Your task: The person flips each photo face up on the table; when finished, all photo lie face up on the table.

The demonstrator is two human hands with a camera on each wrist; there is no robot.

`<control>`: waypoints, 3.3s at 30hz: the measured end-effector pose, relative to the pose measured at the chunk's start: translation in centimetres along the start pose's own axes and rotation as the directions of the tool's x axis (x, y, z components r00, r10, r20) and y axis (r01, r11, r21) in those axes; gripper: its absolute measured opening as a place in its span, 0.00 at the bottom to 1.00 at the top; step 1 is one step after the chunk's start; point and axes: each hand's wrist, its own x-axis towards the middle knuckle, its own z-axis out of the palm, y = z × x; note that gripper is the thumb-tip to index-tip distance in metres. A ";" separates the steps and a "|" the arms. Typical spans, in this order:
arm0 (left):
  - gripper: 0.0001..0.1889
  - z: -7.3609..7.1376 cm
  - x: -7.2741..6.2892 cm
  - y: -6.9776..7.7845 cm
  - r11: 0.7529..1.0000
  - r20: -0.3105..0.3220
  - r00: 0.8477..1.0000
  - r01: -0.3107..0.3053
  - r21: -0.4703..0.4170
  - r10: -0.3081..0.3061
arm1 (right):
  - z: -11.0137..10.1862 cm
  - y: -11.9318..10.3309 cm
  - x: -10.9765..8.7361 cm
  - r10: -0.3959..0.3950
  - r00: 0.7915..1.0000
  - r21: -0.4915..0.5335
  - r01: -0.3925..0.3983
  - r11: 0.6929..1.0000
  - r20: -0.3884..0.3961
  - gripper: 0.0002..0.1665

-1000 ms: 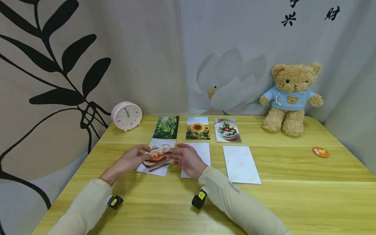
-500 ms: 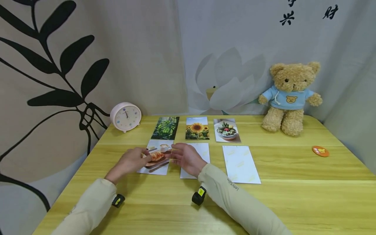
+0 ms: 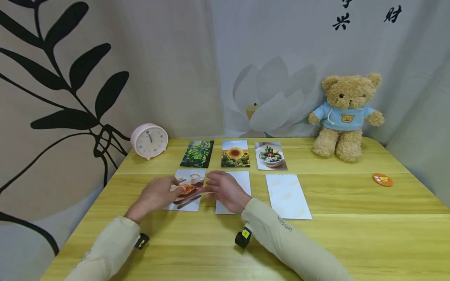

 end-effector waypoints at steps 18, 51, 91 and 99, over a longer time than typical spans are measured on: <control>0.25 2.6 0.6 5.8 0.808 0.251 0.944 -0.028 -0.589 0.216 | -7.3 -3.0 -5.9 -0.113 0.993 -0.906 0.085 0.415 0.041 0.36; 0.25 3.7 3.2 6.2 0.673 0.144 0.988 0.065 -0.737 0.061 | -5.0 -2.4 -6.4 0.060 0.996 -0.997 0.067 -0.042 0.064 0.36; 0.24 3.8 2.9 8.8 0.690 -0.026 0.999 0.004 -0.724 -0.032 | -5.5 -3.7 -4.9 -0.618 0.763 -0.746 0.296 0.597 -0.192 0.06; 0.22 3.3 2.7 8.7 0.633 -0.034 0.999 -0.007 -0.774 -0.030 | -7.4 -3.7 -5.0 -0.618 0.759 -0.830 0.200 0.520 -0.204 0.05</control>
